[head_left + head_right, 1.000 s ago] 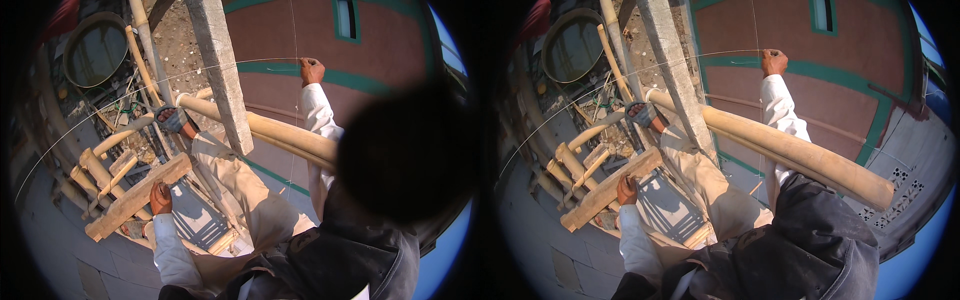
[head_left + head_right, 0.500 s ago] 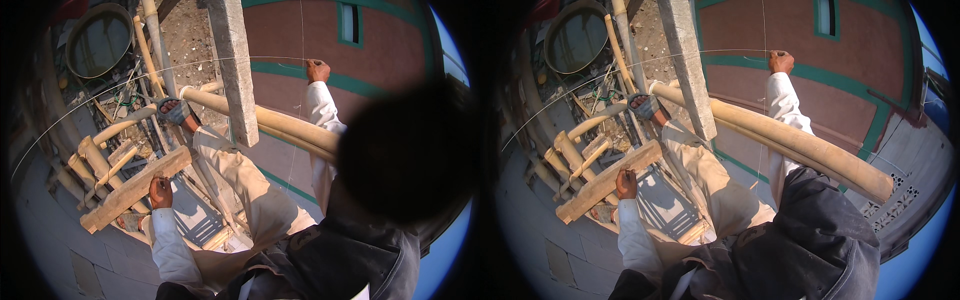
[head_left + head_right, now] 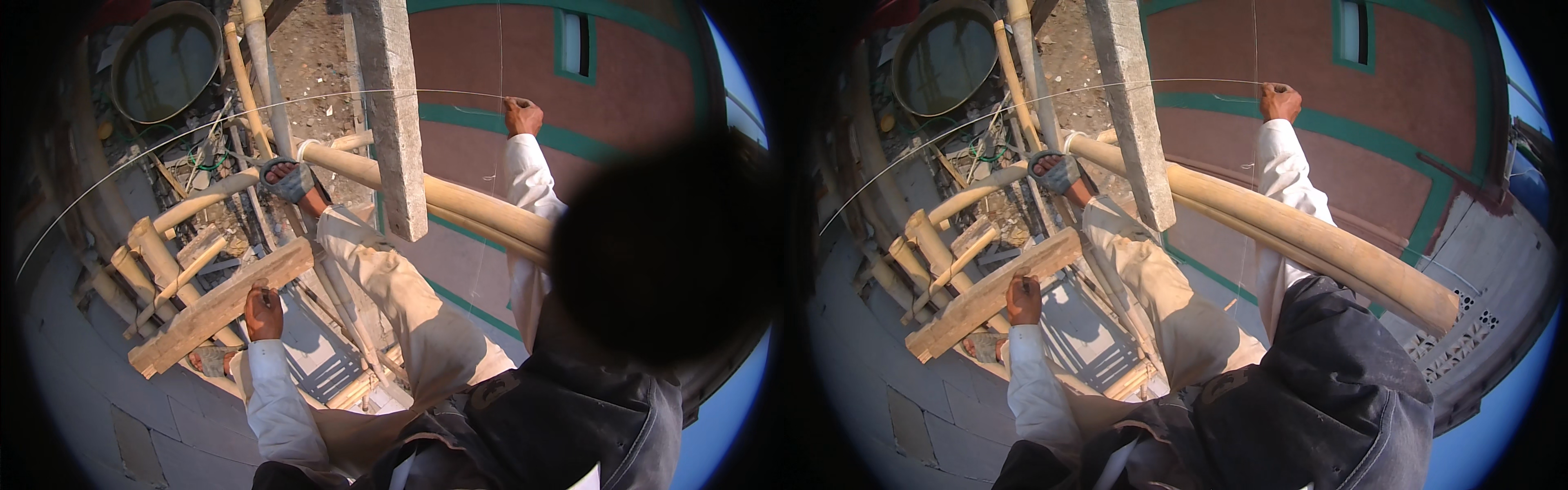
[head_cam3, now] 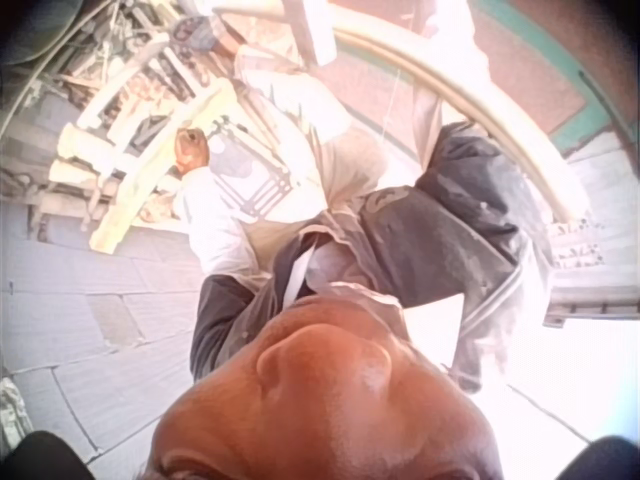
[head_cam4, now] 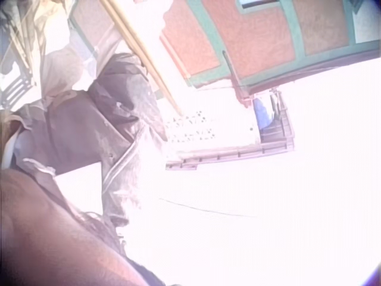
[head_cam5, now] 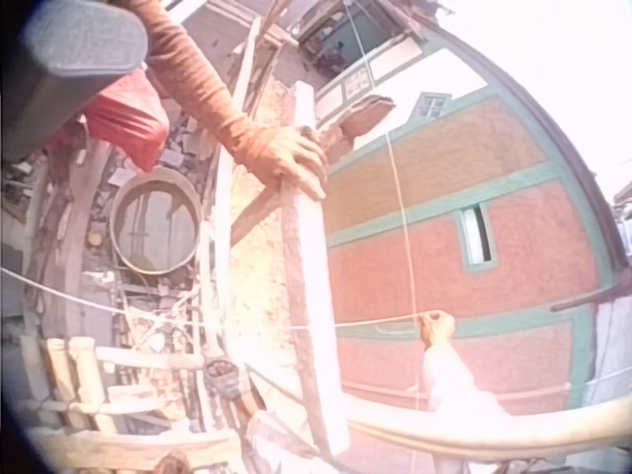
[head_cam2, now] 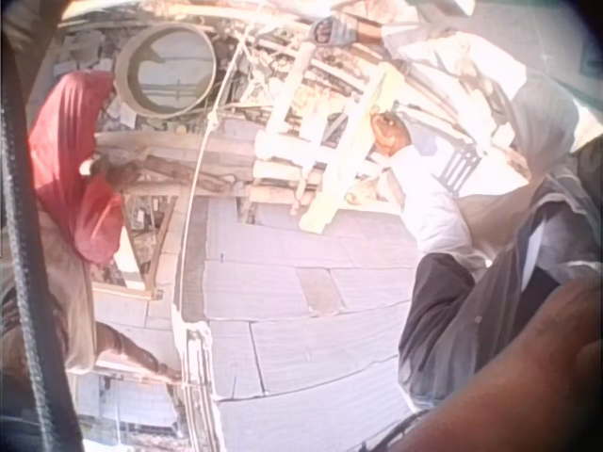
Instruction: The person uses a string line to align a wooden plank against a curved concrete wall on a bamboo scaffold. They adjust the plank and string repeatedly to ensure alignment, while another worker is visible nearby.
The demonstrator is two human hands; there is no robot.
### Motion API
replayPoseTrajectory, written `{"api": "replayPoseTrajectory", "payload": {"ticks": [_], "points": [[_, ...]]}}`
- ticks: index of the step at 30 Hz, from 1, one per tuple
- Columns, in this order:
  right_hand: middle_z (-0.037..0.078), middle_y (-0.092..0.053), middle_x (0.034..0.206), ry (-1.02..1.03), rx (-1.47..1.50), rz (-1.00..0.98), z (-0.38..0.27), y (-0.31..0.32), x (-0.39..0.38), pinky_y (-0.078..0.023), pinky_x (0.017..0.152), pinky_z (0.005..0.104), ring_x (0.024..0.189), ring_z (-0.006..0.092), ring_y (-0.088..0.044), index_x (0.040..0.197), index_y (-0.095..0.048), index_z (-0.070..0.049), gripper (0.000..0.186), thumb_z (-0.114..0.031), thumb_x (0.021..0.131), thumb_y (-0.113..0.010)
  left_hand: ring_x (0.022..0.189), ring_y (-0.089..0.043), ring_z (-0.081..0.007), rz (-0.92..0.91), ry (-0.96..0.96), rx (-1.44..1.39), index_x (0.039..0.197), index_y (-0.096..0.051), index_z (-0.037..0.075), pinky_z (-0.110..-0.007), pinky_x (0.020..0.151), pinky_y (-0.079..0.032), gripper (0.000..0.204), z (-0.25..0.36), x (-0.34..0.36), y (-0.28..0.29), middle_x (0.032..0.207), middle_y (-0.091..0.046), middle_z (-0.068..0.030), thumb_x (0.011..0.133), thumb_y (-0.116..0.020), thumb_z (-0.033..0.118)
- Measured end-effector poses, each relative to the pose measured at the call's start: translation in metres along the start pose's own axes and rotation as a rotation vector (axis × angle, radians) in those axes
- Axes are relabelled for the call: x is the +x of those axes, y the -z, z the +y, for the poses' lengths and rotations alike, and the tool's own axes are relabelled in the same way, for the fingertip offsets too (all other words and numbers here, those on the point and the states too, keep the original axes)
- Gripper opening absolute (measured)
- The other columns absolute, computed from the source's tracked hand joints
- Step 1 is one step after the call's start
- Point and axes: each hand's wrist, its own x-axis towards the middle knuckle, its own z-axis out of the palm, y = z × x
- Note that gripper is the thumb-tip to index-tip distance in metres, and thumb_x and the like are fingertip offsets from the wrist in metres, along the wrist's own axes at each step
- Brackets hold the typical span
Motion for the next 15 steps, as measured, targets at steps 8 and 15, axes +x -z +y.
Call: {"api": "replayPoseTrajectory", "payload": {"ticks": [8,15], "points": [[0.013,-0.073,0.09,0.116,-0.075,-0.005,0.036,-0.016,0.047,-0.052,0.079,0.037,0.084,0.026,-0.07,0.095,-0.076,-0.01,0.031,-0.037,0.08,-0.075,0.076,-0.061,-0.0359,0.014,-0.045,-0.075,0.111,-0.06,0.001,-0.043,0.071,-0.049,0.027,0.006,0.001,0.0,0.079,-0.062,-0.018,0.085,-0.062,0.008],[0.01,-0.072,0.1,0.168,-0.099,-0.083,0.072,-0.033,0.082,-0.048,0.086,0.0362,0.094,0.0238,-0.065,0.105,-0.074,-0.013,0.039,-0.046,0.085,-0.068,0.104,-0.058,-0.0417,0.018,0.11,0.005,0.117,-0.057,-0.002,-0.045,0.091,-0.047,0.035,0.01,0.001,-0.004,0.111,-0.063,-0.0259,0.086,-0.061,0.013]]}}
